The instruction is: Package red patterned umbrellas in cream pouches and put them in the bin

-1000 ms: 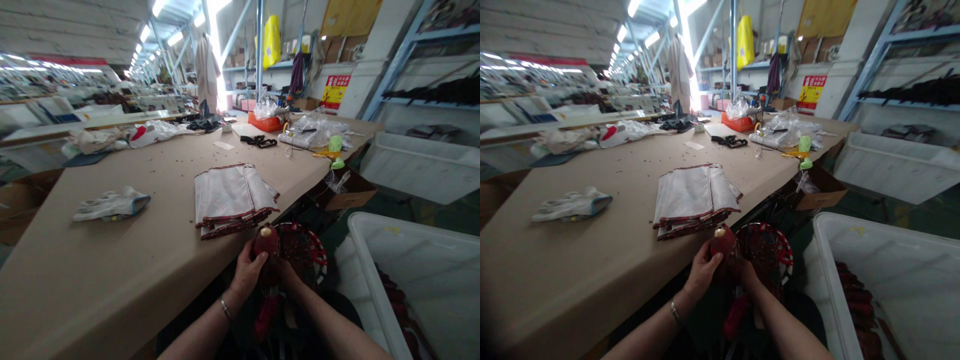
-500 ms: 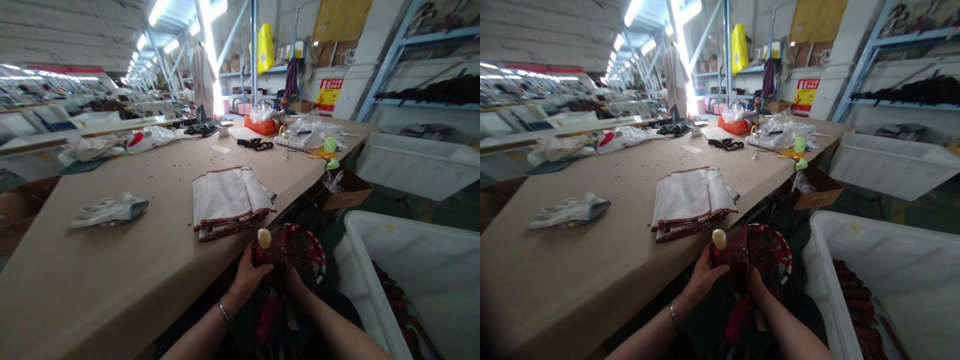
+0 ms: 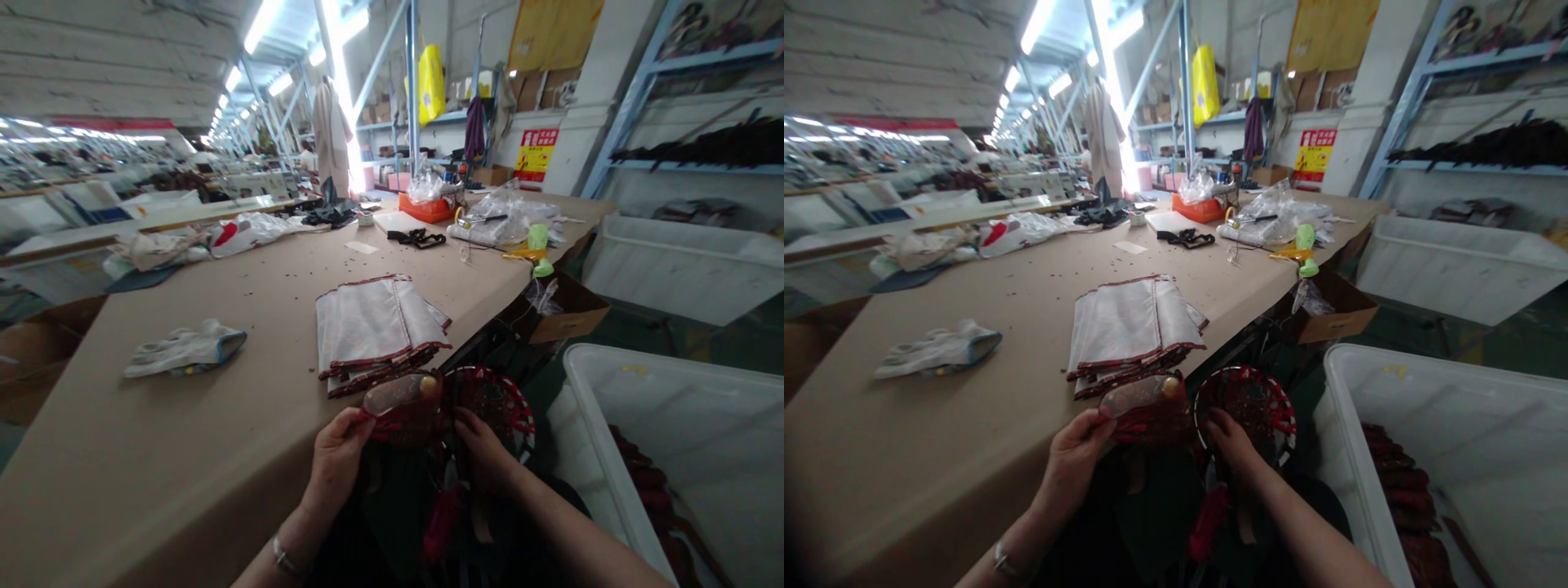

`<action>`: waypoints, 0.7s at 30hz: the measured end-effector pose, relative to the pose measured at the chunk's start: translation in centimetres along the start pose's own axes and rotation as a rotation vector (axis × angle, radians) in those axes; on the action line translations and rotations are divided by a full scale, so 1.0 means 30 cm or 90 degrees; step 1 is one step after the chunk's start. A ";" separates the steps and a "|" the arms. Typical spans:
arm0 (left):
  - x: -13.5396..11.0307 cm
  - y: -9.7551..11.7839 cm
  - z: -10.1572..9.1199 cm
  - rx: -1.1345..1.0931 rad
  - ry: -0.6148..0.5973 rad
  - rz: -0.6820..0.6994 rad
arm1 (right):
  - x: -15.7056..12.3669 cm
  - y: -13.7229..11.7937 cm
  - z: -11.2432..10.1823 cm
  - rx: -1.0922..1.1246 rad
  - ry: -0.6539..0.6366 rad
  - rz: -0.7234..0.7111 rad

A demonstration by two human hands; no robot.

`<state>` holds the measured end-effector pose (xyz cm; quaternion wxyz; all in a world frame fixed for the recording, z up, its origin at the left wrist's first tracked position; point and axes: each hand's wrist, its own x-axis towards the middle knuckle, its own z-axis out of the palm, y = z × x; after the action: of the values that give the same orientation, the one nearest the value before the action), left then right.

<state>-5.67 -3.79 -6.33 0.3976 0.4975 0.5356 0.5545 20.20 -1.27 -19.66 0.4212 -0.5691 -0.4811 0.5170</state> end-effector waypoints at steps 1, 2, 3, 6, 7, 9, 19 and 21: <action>0.009 0.040 -0.008 0.011 -0.019 0.023 | 0.004 -0.058 -0.003 0.035 -0.047 -0.029; 0.022 0.088 -0.009 0.020 -0.049 0.051 | 0.011 -0.128 -0.002 0.074 -0.106 -0.064; 0.037 0.143 -0.004 0.026 -0.085 0.082 | 0.022 -0.207 0.001 0.114 -0.175 -0.100; 0.092 0.320 0.020 0.029 -0.138 0.162 | 0.056 -0.466 0.022 0.162 -0.340 -0.152; 0.110 0.373 0.023 0.020 -0.135 0.186 | 0.063 -0.548 0.028 0.161 -0.347 -0.167; 0.141 0.454 0.016 -0.023 -0.101 0.241 | 0.065 -0.685 0.025 0.200 -0.267 -0.225; 0.191 0.279 -0.230 0.121 0.081 0.177 | -0.009 -0.448 -0.294 0.131 0.143 -0.002; 0.190 0.221 -0.254 0.207 0.061 0.192 | -0.003 -0.242 -0.335 -0.026 0.184 0.047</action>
<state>-13.58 -0.47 1.48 0.1985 0.6024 0.5560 0.5371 29.36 0.15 -11.43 0.4552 -0.6632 -0.4049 0.4349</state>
